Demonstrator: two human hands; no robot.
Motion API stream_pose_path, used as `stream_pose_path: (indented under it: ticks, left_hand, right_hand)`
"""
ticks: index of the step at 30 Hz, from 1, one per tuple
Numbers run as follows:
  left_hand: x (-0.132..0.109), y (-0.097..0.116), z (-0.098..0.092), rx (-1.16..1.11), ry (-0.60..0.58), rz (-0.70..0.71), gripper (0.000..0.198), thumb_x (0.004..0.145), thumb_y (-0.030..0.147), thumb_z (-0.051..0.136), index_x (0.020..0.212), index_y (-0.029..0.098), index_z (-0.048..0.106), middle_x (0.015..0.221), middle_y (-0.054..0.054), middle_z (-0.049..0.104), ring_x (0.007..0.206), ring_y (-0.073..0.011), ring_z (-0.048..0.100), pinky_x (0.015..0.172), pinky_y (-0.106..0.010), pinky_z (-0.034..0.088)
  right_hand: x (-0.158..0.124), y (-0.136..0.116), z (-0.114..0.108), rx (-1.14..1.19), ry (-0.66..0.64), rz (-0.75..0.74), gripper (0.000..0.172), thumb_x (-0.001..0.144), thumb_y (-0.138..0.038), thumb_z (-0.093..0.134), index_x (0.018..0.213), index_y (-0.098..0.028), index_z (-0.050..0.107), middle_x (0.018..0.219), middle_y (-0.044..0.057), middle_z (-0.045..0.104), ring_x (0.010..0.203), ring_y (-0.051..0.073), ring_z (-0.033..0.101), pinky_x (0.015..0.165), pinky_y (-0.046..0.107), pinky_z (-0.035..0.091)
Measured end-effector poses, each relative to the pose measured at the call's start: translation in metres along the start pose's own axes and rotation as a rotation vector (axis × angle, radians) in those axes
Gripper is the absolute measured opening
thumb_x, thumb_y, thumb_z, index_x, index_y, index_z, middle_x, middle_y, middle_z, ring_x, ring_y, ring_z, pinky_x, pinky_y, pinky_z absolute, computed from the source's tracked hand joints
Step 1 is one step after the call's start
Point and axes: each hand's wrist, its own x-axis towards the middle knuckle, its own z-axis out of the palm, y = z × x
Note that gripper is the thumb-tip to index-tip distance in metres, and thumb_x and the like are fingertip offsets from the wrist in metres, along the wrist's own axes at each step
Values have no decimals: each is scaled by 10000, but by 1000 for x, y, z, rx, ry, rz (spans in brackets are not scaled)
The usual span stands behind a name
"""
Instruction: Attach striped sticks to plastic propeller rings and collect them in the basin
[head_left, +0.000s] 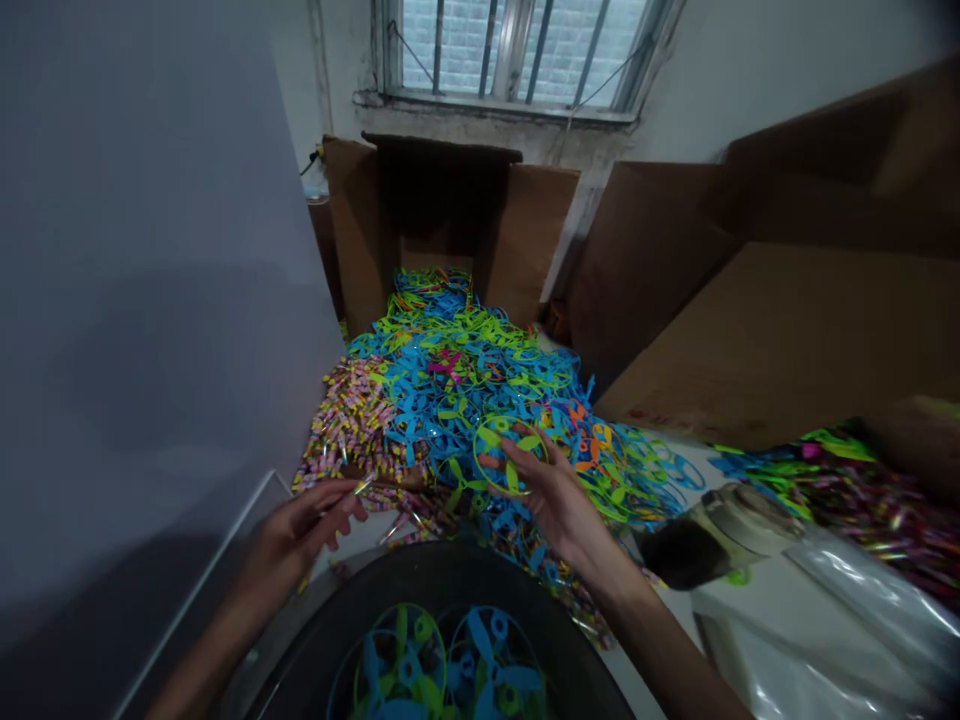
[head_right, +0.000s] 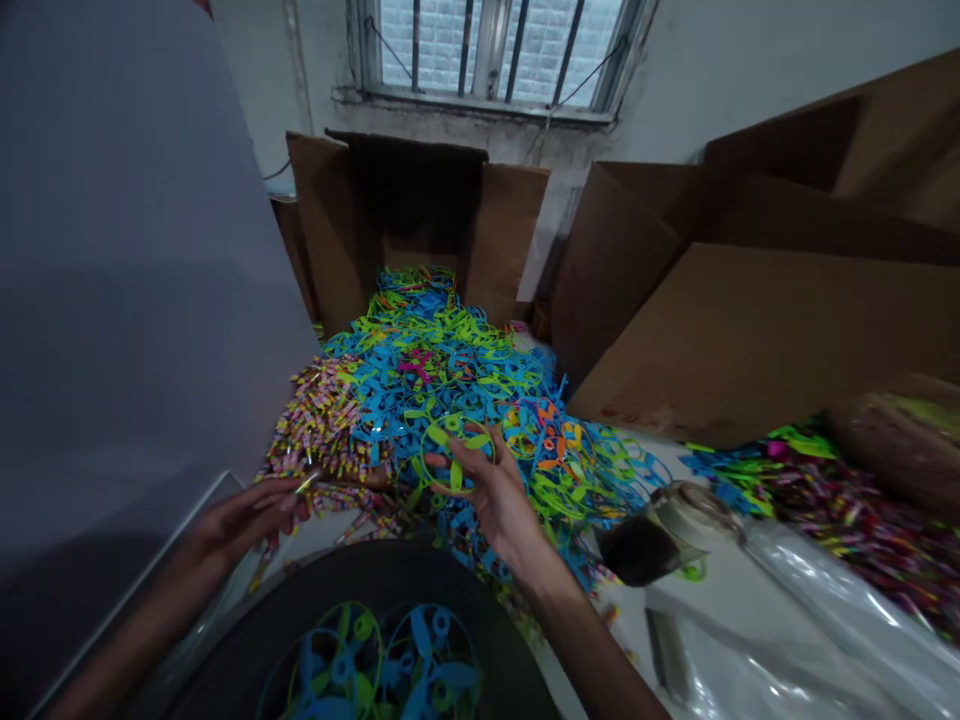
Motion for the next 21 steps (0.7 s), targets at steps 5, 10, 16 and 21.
stream_pose_path:
  ticks: [5, 10, 16, 21]
  left_hand:
    - [-24, 40, 14, 31, 96, 110, 250, 828, 443, 688, 914, 210, 711, 796, -5, 614, 693, -141, 558, 623, -239, 466]
    - [-43, 56, 27, -204, 70, 77, 218, 862, 381, 679, 873, 207, 548, 672, 49, 560, 588, -104, 535, 529, -196, 450]
    - [-61, 58, 45, -251, -47, 90, 163, 931, 334, 612, 1029, 211, 572, 798, 2, 660, 741, -134, 646, 580, -206, 501]
    - [-61, 62, 51, -177, -9, 165, 139, 921, 309, 635, 1021, 215, 657, 962, -23, 713, 878, -151, 683, 733, -238, 556]
  right_hand:
    - [-29, 5, 26, -265, -232, 106, 372, 706, -387, 848, 955, -212, 634, 561, -51, 681, 484, 142, 632, 578, 256, 477]
    - [-47, 13, 39, -201, -288, 199, 275, 756, -412, 807, 814, -187, 659, 585, -14, 707, 545, 135, 648, 585, 235, 474]
    - [-57, 21, 50, 230, -207, 233, 193, 825, -288, 759, 999, -255, 681, 1092, 21, 750, 968, 187, 699, 847, 322, 532]
    - [-67, 27, 55, 150, -291, 332, 137, 762, -302, 807, 842, -202, 758, 955, 34, 764, 909, 193, 691, 858, 317, 534]
